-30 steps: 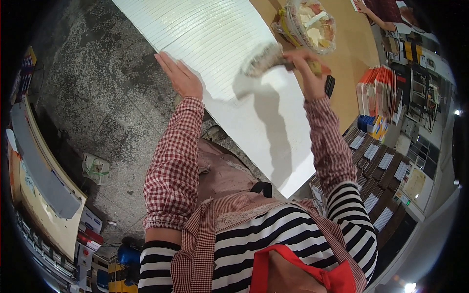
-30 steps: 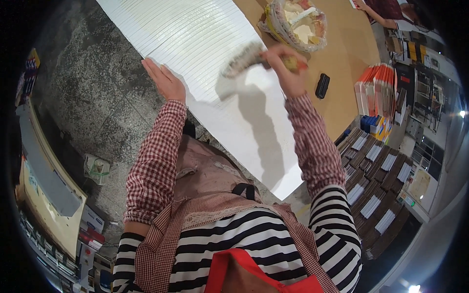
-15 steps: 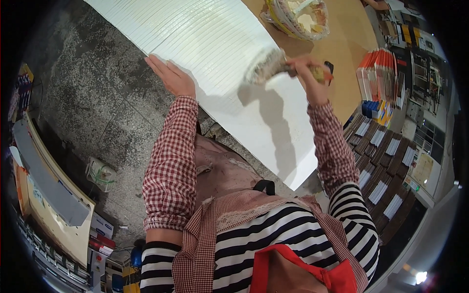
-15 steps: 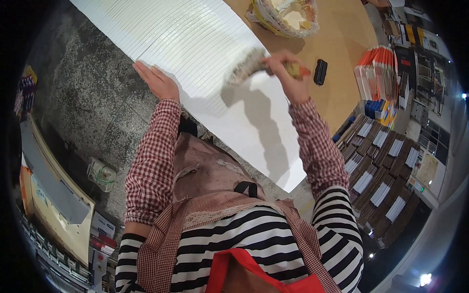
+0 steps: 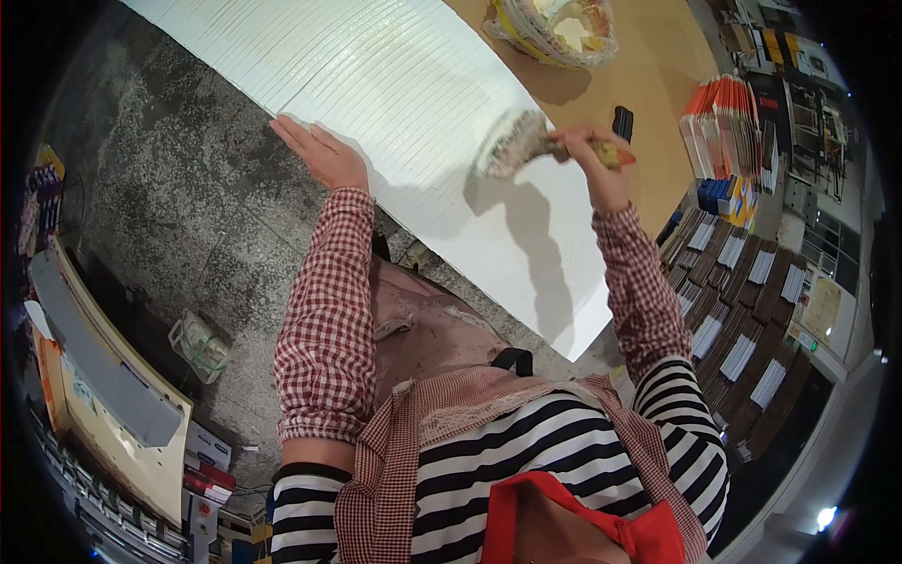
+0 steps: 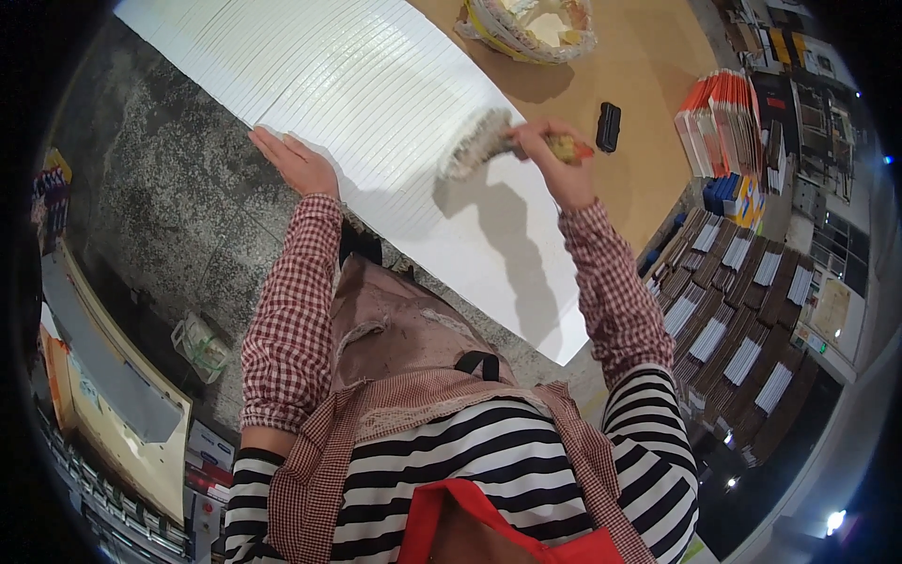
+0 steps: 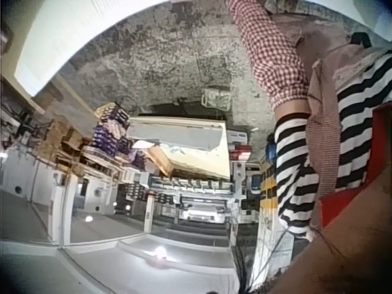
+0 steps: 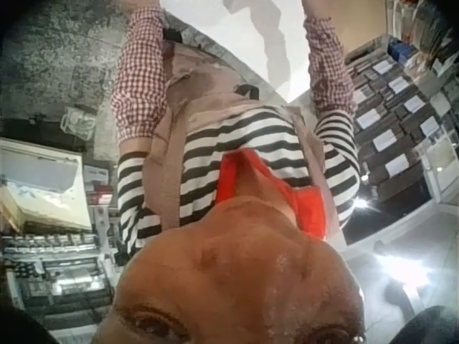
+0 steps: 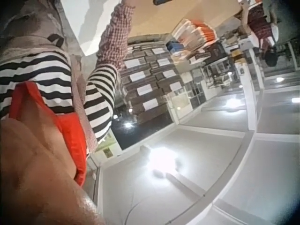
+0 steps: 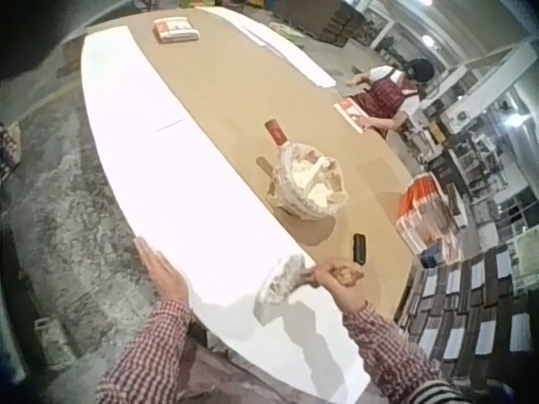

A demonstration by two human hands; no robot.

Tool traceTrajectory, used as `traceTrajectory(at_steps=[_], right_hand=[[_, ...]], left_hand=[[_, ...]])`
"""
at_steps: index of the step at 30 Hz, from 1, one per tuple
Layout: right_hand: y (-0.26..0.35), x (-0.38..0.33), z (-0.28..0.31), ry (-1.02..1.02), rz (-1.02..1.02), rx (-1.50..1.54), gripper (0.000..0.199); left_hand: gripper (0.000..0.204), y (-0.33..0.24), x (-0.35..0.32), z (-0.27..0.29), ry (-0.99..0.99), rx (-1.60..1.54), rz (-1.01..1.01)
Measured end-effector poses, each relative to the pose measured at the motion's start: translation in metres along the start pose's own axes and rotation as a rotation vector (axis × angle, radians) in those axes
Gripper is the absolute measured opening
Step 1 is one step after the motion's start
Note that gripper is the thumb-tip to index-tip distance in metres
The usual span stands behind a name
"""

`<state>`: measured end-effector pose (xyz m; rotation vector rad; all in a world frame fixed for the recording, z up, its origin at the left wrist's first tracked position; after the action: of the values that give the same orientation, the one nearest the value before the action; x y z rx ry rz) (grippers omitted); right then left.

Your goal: Applying glue to the side edges of a thick stack of paper sheets using a wide brush.

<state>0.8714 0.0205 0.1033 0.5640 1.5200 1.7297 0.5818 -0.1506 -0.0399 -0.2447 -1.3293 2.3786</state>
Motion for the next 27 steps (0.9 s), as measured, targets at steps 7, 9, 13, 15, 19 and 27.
traceTrajectory(at_steps=[7, 9, 13, 15, 19, 27], right_hand=[[-0.023, -0.015, 0.007, -0.11, -0.168, -0.063, 0.015], [-0.023, -0.037, 0.018, -0.097, -0.276, -0.056, 0.016], [0.002, -0.013, 0.013, -0.047, -0.238, -0.107, 0.015], [0.02, 0.028, -0.012, 0.005, -0.038, -0.022, 0.015], [0.038, 0.11, -0.06, 0.063, 0.117, 0.016, 0.015], [0.013, 0.123, -0.065, 0.012, 0.008, -0.034, 0.018]], left_hand=[[0.056, 0.003, -0.001, -0.003, 0.014, -0.043, 0.02], [0.056, 0.003, -0.002, -0.002, 0.013, -0.077, 0.017], [0.056, 0.001, -0.001, 0.0, 0.015, -0.058, 0.032], [0.058, 0.001, 0.0, 0.0, 0.017, -0.132, 0.053], [0.058, -0.002, -0.002, 0.0, 0.019, -0.173, 0.055], [0.056, -0.002, 0.0, 0.001, 0.035, -0.116, 0.086]])
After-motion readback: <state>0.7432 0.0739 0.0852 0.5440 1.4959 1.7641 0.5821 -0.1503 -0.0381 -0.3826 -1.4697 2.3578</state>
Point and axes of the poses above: each hand's wrist, its own x-axis towards the middle knuckle, its own z-axis out of the back of the hand, y = z × x, the point moved 6 cm from there along x, towards the middle knuckle, and after that the axes turned 4 degrees about y, right-handed, at the moved point
